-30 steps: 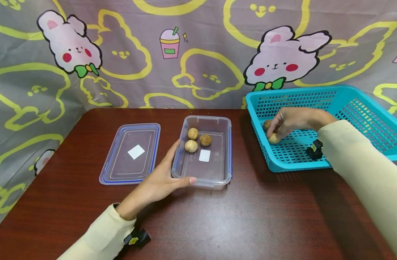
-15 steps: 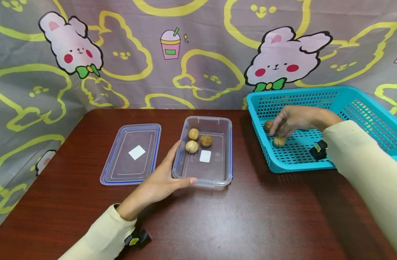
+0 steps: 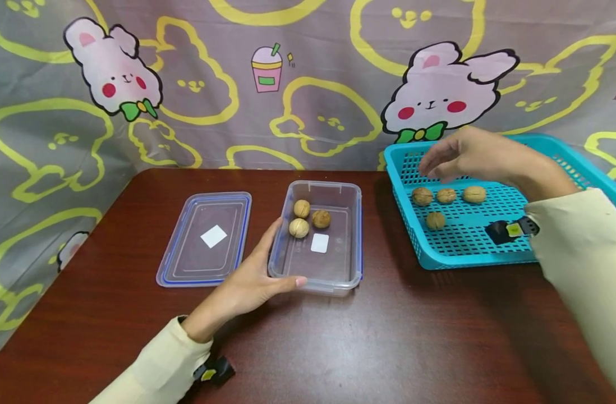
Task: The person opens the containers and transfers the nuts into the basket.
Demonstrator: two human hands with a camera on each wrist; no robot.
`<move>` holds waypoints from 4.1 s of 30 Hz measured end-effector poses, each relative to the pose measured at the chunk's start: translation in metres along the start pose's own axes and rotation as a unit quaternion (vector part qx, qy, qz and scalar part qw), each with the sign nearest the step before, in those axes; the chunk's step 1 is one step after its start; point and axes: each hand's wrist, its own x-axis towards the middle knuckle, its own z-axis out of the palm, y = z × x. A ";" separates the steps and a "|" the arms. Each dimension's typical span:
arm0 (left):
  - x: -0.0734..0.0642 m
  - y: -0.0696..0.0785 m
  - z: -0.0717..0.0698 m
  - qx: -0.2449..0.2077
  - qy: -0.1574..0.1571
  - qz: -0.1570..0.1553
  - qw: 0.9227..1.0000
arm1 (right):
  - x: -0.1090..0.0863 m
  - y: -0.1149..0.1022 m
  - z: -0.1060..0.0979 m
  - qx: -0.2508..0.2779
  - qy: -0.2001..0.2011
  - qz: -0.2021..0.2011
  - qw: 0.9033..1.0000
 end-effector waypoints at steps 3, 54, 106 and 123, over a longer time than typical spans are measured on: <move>0.000 0.000 0.000 -0.002 -0.001 0.001 1.000 | -0.009 -0.024 0.001 -0.001 0.045 -0.014 0.999; 0.002 -0.001 -0.001 0.002 -0.007 0.012 1.000 | 0.046 -0.117 0.174 0.223 0.007 -0.071 0.972; 0.003 0.000 -0.001 -0.014 -0.017 0.031 0.999 | 0.062 -0.121 0.199 0.366 -0.038 -0.041 0.929; 0.003 -0.001 -0.002 -0.005 -0.014 0.015 1.000 | 0.051 -0.122 0.190 0.386 -0.037 -0.048 0.920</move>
